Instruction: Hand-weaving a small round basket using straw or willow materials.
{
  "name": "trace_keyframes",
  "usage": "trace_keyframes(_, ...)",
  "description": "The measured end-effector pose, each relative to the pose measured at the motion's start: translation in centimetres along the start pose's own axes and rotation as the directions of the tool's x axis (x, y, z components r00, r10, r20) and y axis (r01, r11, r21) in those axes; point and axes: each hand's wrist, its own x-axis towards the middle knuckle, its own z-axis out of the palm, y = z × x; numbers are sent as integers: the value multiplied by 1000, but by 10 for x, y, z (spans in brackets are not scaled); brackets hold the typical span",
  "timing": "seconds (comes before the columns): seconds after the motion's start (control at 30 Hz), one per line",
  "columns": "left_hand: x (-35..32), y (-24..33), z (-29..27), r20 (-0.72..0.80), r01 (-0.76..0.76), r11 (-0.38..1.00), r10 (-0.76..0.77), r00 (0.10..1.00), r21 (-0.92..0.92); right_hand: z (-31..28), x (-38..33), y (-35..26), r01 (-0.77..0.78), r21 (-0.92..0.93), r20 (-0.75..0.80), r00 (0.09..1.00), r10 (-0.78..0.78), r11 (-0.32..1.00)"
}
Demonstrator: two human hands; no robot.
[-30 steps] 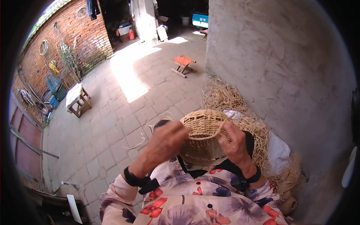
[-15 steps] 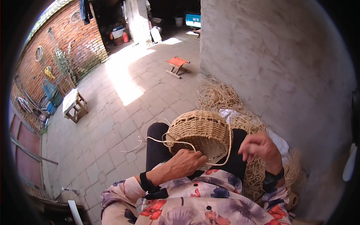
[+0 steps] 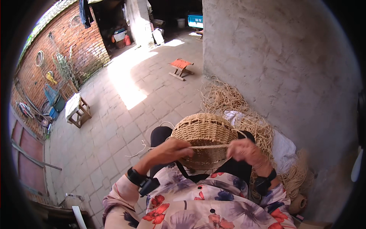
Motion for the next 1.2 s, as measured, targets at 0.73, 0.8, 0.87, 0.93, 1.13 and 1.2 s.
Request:
trace_keyframes(0.73, 12, 33, 32, -257, -153, 940, 235, 937, 305, 4, -7, 13, -11, -473, -346, 922, -175, 881)
trace_keyframes(0.8, 7, 19, 24, -326, -119, 938, 230, 917, 327, -22, -23, 22, -42, -520, -424, 880, -216, 853)
trace_keyframes(0.87, 2, 13, 22, -352, -102, 944, 215, 911, 314, -38, -35, 23, -246, -519, -540, 837, -91, 819)
trace_keyframes(0.93, -1, 13, 19, -376, -52, 955, 165, 912, 293, -45, -40, 27, -371, -497, -616, 788, -17, 784)
trace_keyframes(1.13, 16, 19, 40, -282, -128, 954, 205, 937, 271, 15, -4, 4, -40, -969, -199, 712, -674, 244)
trace_keyframes(1.2, 25, 23, 47, -257, -150, 959, 212, 943, 241, 39, 14, 6, 153, -915, -138, 749, -648, 372)
